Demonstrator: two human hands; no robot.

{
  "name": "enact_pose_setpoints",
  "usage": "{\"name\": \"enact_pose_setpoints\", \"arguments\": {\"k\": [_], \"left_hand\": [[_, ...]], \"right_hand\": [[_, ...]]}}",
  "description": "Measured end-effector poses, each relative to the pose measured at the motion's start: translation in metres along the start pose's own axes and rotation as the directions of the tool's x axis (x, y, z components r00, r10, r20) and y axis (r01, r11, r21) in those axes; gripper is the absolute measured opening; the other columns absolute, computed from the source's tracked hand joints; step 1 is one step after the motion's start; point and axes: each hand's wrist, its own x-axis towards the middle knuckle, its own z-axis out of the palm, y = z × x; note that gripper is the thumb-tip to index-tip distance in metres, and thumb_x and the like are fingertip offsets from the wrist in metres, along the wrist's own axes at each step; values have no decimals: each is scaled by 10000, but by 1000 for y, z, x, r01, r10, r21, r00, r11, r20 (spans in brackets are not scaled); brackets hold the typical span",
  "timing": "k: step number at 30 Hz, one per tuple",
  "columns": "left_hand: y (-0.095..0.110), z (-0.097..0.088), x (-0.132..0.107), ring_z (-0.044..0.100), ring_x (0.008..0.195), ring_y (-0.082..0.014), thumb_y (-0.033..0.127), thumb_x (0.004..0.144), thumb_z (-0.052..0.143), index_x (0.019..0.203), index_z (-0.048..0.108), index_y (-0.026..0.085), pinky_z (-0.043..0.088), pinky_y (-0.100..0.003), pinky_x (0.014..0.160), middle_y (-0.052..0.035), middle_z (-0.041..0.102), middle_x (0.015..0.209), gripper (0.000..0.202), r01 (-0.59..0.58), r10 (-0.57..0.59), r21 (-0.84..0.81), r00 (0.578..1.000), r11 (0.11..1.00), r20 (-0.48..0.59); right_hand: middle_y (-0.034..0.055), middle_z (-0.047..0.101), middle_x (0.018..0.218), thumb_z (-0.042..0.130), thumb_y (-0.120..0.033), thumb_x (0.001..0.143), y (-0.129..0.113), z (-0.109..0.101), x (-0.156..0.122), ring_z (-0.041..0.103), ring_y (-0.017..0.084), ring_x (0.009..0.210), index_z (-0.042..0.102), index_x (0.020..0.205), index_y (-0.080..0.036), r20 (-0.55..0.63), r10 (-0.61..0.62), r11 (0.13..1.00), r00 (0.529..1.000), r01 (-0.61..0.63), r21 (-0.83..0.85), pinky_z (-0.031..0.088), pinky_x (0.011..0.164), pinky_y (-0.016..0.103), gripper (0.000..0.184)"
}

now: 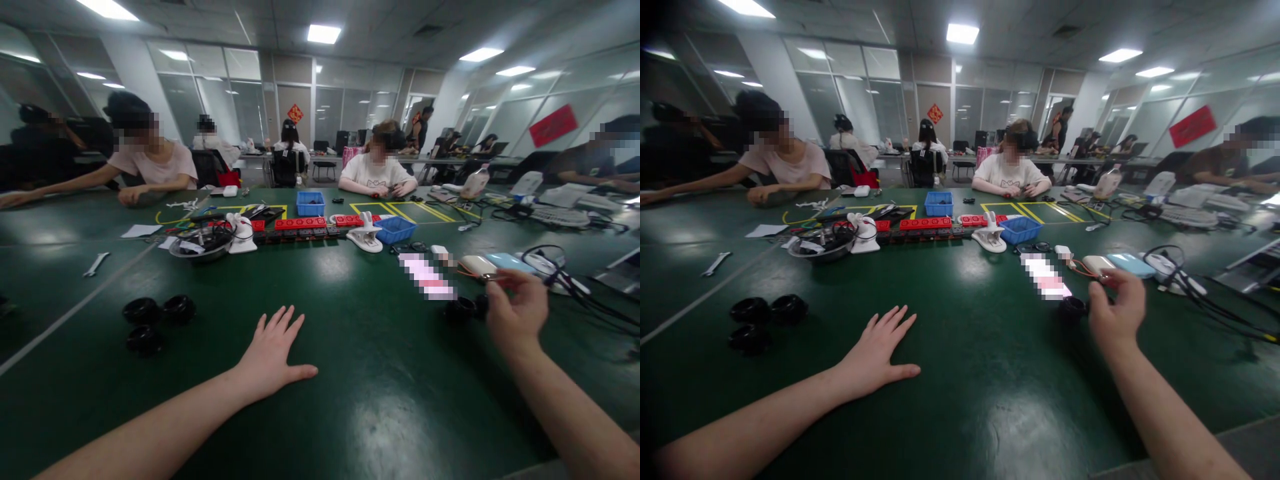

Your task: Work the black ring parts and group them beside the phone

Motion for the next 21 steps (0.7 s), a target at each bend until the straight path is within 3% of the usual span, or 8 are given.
{"name": "enact_pose_setpoints", "arguments": {"k": [2, 4, 7, 9, 11, 16, 18, 21], "left_hand": [[0, 1, 0, 116, 1331, -328, 774, 664, 413, 1384, 239, 208, 138, -568, 1029, -127, 156, 1459, 932, -6, 6, -3, 1000, 1000, -9], [0, 2, -1, 118, 1330, -329, 769, 665, 419, 1383, 245, 204, 136, -567, 1029, -132, 161, 1458, 930, -10, 10, -4, 1000, 1000, -18], [1, 2, -1, 130, 1329, -331, 746, 664, 453, 1374, 274, 184, 129, -561, 1033, -147, 184, 1451, 923, -12, 13, 10, 999, 1000, -42], [1, 1, -1, 152, 1324, -335, 727, 661, 478, 1360, 305, 174, 129, -558, 1035, -151, 221, 1441, 908, -13, 14, 19, 998, 1000, -55], [2, 0, -1, 188, 1312, -342, 709, 656, 503, 1341, 341, 177, 131, -564, 1033, -145, 283, 1420, 882, -18, 19, 15, 998, 1000, -63], [2, 0, -1, 201, 1300, -359, 686, 608, 566, 1329, 353, 162, 127, -572, 1031, -150, 309, 1403, 916, -12, 11, -21, 996, 1000, -89], [2, 1, -1, 168, 1310, -358, 692, 614, 553, 1338, 334, 159, 106, -582, 1029, -153, 273, 1420, 925, -2, -1, -40, 997, 999, -79], [0, 0, -1, 147, 1314, -362, 711, 619, 532, 1351, 308, 170, 79, -598, 1022, -151, 259, 1426, 937, -14, 8, -85, 998, 996, -69]], "right_hand": [[151, 565, 969, 437, -324, 789, -44, 12, -13, 540, 244, 947, 515, 984, -188, 121, -212, 967, 970, 191, 171, 434, 842, 408, 251], [112, 571, 974, 459, -269, 782, -90, 27, -30, 539, 216, 953, 533, 950, -204, 247, -420, 880, 873, 325, 346, 444, 845, 378, 195], [61, 574, 1025, 518, -215, 730, -154, 53, -59, 533, 180, 970, 561, 944, -216, 352, -631, 737, 692, 393, 550, 446, 854, 327, 218], [45, 574, 1033, 543, -184, 706, -190, 73, -73, 527, 168, 978, 568, 963, -208, 389, -683, 689, 618, 367, 625, 436, 868, 311, 260], [52, 555, 1064, 546, -166, 710, -221, 94, -80, 507, 169, 1009, 559, 1002, -189, 431, -669, 695, 606, 304, 651, 421, 892, 314, 293], [136, 444, 1207, 532, -190, 780, -288, 144, -67, 441, 225, 1110, 387, 1237, -121, 563, -493, 799, 663, 88, 595, 396, 918, 397, 484], [118, 425, 1242, 552, -243, 809, -312, 162, -59, 433, 249, 1128, 372, 1255, -144, 602, -476, 809, 641, 51, 586, 381, 920, 446, 491], [97, 457, 1222, 520, -303, 856, -342, 185, -53, 474, 243, 1086, 425, 1220, -161, 671, -479, 820, 566, 15, 572, 403, 890, 461, 403]]}}
